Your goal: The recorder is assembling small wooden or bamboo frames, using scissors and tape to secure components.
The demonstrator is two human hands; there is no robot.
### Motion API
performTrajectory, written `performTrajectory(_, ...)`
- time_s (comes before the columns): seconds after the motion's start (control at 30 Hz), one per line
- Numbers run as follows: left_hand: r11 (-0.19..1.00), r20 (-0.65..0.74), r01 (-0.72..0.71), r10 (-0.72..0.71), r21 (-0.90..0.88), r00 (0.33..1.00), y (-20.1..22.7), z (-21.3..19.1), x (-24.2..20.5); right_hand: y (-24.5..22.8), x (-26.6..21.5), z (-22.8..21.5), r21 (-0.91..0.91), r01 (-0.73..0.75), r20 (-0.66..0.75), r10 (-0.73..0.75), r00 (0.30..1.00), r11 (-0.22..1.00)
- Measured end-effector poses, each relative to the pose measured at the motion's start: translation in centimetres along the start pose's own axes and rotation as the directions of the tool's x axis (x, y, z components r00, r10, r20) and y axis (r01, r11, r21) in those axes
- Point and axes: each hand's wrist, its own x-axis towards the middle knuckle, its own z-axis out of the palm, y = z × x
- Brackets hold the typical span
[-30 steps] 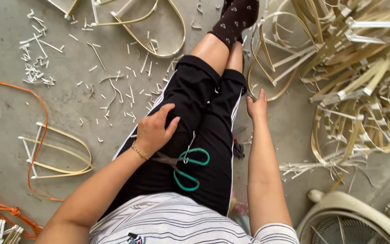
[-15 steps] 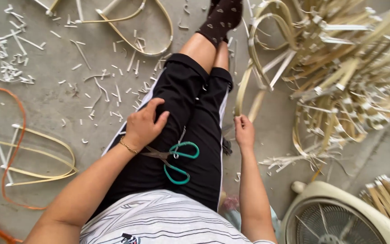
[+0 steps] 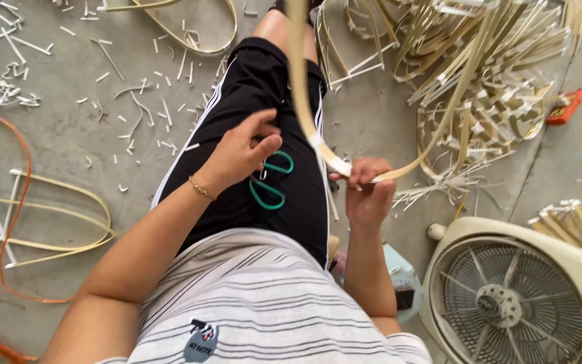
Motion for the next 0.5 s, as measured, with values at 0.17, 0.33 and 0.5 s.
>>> performTrajectory(0.17,0.979,-0.102,-0.113,0.096,-0.171,0.99,1.8,-0.3,-2.1,0.7,-2.5,4.0,0.062,-0.007,0.318,-0.013,0.948,0.998)
performTrajectory(0.33,0.992,-0.18,-0.096,0.08,-0.078,0.98,1.8,-1.4,-4.0,-1.1,-2.9,2.6,-0.222,-0.072,0.195,0.116,0.974,0.972)
performTrajectory(0.5,0.988,-0.187,-0.147,0.135,-0.053,0.973,0.8,-1.8,-4.5,-2.1,-2.4,2.6,-0.366,-0.028,0.161,0.093,0.983,0.93)
